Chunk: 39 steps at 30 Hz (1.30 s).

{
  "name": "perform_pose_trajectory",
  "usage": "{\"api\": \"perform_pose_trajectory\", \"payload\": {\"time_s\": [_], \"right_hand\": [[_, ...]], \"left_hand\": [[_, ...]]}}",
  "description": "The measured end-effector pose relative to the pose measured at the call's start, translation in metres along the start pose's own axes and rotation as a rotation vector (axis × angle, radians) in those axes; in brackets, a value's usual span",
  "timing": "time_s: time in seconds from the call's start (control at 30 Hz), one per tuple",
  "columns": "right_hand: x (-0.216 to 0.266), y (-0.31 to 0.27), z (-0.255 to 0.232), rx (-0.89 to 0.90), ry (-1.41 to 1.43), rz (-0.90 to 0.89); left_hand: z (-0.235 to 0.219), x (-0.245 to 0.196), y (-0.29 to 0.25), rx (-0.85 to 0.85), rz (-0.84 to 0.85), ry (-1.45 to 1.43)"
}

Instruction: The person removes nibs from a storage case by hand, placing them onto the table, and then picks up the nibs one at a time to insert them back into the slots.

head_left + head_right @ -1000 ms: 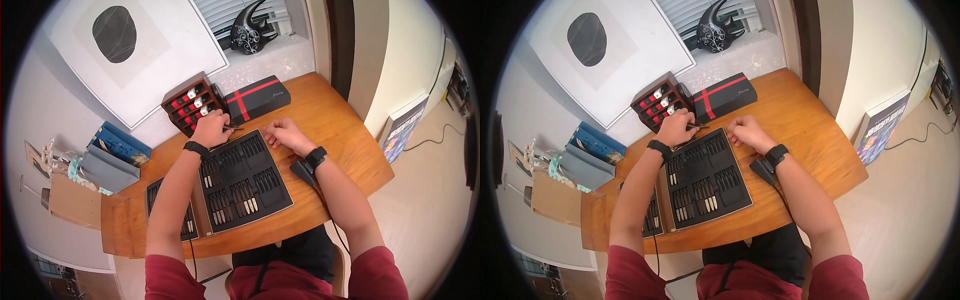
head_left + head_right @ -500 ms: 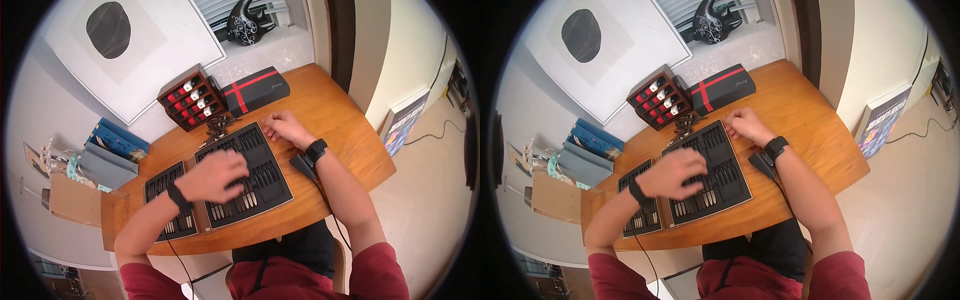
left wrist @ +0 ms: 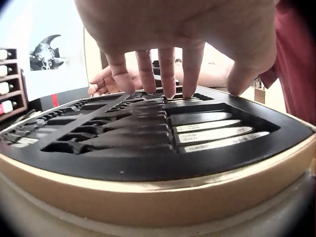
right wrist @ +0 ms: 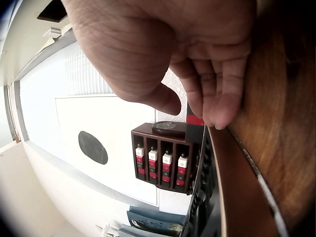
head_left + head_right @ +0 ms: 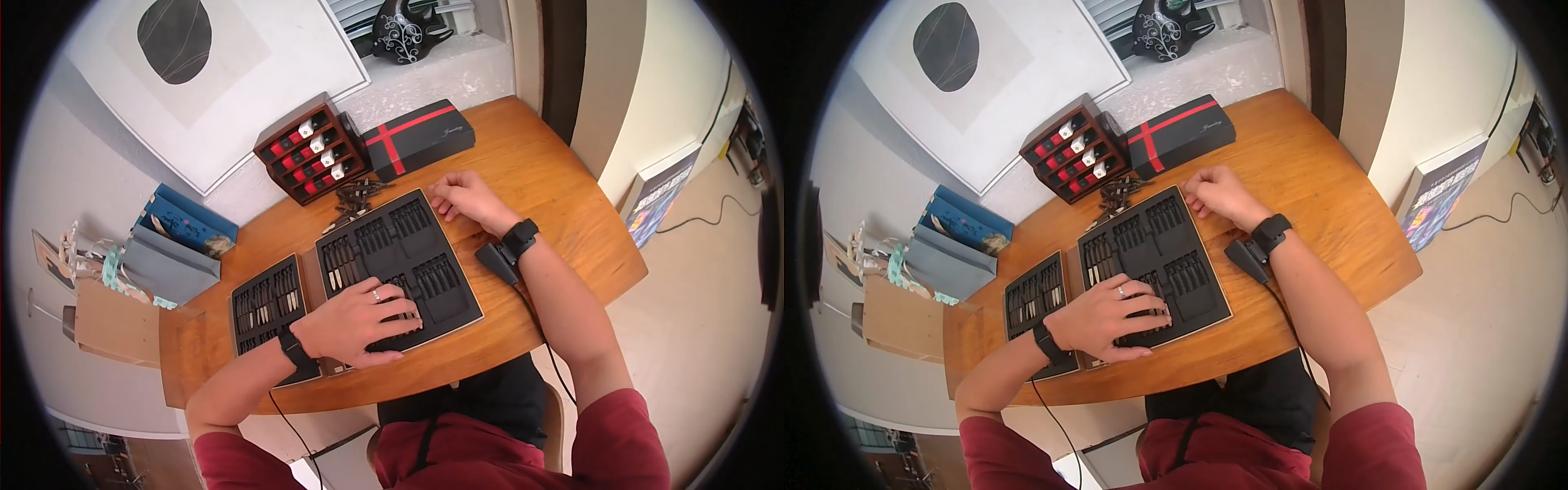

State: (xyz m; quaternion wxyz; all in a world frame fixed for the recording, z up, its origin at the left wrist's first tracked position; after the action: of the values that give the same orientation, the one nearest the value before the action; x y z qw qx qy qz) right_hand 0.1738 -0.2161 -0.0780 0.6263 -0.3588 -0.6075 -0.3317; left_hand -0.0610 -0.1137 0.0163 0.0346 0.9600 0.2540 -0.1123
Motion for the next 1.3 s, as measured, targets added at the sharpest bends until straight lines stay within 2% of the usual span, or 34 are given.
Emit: {"api": "perform_pose_trajectory", "payload": {"time_s": [0.23, 0.57, 0.67, 1.03, 1.3], "right_hand": [[0.001, -0.003, 0.001, 0.012, -0.003, 0.009], [0.001, -0.001, 0.001, 0.0, -0.012, 0.01], [0.001, -0.001, 0.0, -0.007, -0.014, 0.016], [0.0, 0.0, 0.0, 0.005, -0.005, -0.002], [0.002, -0.001, 0.0, -0.015, -0.025, 0.004]], "left_hand": [[0.003, 0.009, 0.011, -0.022, 0.002, -0.096], [0.002, 0.008, 0.018, -0.064, 0.055, -0.084], [0.012, 0.01, 0.018, 0.035, 0.051, -0.066], [0.02, 0.023, 0.006, -0.087, -0.01, -0.18], [0.025, 0.029, 0.006, -0.121, 0.012, -0.205]]}}
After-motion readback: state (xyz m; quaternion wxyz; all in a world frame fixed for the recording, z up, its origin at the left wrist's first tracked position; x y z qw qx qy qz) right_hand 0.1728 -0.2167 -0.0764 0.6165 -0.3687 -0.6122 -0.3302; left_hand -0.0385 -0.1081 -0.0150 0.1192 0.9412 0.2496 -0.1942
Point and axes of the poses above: each hand's wrist, its own y-axis towards the middle knuckle, its own z-axis out of the palm, x = y × z, the point moved 9 cm from there along y, towards the middle knuckle, and after that the axes turned 4 degrees about -y, right-handed, at the moved point
